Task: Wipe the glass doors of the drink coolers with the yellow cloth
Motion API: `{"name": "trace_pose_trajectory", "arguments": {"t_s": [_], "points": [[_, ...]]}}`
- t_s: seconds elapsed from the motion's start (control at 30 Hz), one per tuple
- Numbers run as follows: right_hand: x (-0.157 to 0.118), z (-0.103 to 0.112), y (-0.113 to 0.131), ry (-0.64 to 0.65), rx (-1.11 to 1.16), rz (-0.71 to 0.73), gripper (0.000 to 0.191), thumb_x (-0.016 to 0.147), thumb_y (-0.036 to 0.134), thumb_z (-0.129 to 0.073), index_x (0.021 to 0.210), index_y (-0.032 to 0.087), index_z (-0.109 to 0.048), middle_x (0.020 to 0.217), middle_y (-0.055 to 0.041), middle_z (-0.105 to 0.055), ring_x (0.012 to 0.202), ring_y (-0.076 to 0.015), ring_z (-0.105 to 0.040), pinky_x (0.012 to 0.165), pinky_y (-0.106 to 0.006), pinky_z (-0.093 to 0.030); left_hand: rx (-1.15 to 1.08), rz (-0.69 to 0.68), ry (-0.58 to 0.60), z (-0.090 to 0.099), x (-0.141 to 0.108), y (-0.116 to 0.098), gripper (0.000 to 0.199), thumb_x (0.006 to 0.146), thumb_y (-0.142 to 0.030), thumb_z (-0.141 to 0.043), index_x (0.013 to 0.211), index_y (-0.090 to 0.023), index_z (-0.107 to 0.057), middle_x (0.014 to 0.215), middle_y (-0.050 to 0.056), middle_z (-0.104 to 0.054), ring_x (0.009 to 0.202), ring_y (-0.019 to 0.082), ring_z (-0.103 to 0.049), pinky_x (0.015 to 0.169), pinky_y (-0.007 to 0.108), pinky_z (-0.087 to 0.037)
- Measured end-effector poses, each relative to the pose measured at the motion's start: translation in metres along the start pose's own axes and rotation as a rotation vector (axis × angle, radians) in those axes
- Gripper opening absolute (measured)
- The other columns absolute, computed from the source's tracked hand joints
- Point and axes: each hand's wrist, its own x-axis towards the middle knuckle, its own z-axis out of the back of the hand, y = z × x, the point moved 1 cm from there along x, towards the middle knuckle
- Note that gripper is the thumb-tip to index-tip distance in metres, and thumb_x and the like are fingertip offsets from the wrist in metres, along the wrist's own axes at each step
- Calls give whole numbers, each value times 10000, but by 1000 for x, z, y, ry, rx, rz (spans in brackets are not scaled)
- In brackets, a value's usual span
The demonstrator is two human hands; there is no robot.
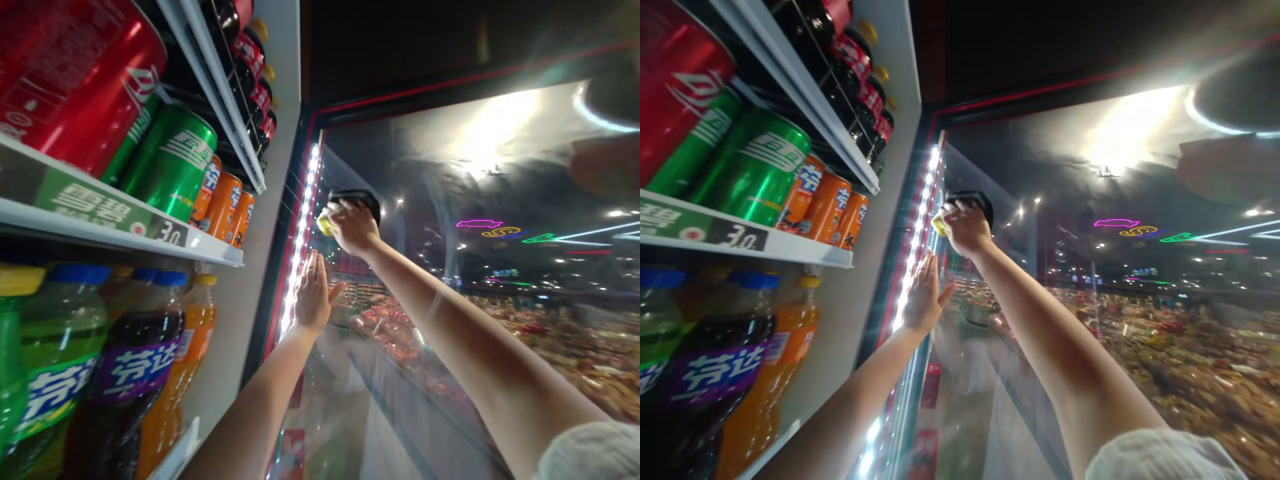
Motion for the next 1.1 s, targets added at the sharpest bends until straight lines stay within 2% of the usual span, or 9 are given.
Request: {"name": "trace_pose_trajectory", "arguments": {"t_s": [0.13, 0.3, 0.4, 0.57, 0.67, 0.8, 0.87, 0.97, 1.1], "points": [[-51, 17, -27, 18, -25, 78, 441, 1003, 307, -495, 1443, 322, -537, 1550, 1, -522, 1448, -275, -433, 1202, -531, -304, -20, -26, -40, 1, 7, -6, 668, 1020, -502, -435, 1547, -119, -286, 1595, 254, -390, 1510, 340, -347, 1235, 543, -338], [-52, 53, -89, -144, -109, -229, 460, 1006, 299, -466, 1460, 261, -523, 1564, -57, -502, 1457, -327, -405, 1190, -575, -275, -82, -87, -41, -8, 35, -35, 628, 1025, -410, -453, 1568, -146, -280, 1626, 200, -365, 1533, 303, -299, 1237, 538, -324], [-53, 54, -84, -118, -126, -247, 474, 1011, 294, -442, 1481, 261, -499, 1585, -55, -474, 1474, -329, -381, 1187, -593, -268, -100, -45, -45, -11, 57, -57, 577, 1027, -328, -420, 1566, -151, -314, 1630, 179, -366, 1539, 284, -289, 1245, 546, -299], [-117, 65, -81, 57, -105, 60, 489, 1017, 326, -444, 1504, 304, -478, 1582, 1, -480, 1460, -268, -418, 1202, -520, -296, -129, 14, -35, -8, 74, -83, 545, 1016, -265, -379, 1544, -133, -373, 1633, 168, -359, 1539, 283, -290, 1253, 552, -275], [-131, 83, -110, -39, -129, -93, 482, 1017, 338, -427, 1494, 323, -495, 1555, 1, -514, 1444, -281, -442, 1187, -528, -315, -142, -20, -20, -5, 77, -93, 543, 1023, -276, -359, 1538, -107, -378, 1627, 179, -365, 1541, 276, -283, 1263, 541, -252], [-103, 86, -120, -194, -184, -353, 488, 1019, 346, -387, 1492, 303, -501, 1561, -25, -505, 1458, -325, -414, 1178, -574, -295, -170, -24, -37, -6, 81, -105, 545, 1028, -298, -340, 1532, -96, -387, 1625, 186, -364, 1539, 281, -289, 1260, 547, -256], [-96, 79, -107, -144, -197, -296, 498, 1026, 351, -378, 1509, 282, -477, 1582, -23, -477, 1469, -311, -396, 1189, -563, -286, -194, -10, -60, -9, 81, -113, 545, 1026, -297, -337, 1533, -105, -388, 1628, 183, -360, 1541, 281, -284, 1261, 548, -252], [-116, 77, -93, 4, -198, -116, 507, 1036, 369, -386, 1531, 278, -444, 1605, -2, -445, 1483, -265, -379, 1205, -505, -293, -233, -26, -71, -13, 80, -130, 550, 1015, -283, -352, 1544, -134, -381, 1634, 159, -361, 1548, 272, -264, 1273, 541, -224], [-163, 106, -126, 51, -238, -87, 508, 1033, 375, -413, 1533, 292, -443, 1593, -2, -466, 1468, -264, -405, 1204, -484, -310, -287, -92, -28, -14, 78, -154, 580, 1005, -267, -366, 1572, -145, -344, 1644, 136, -348, 1555, 270, -251, 1287, 532, -190]]}}
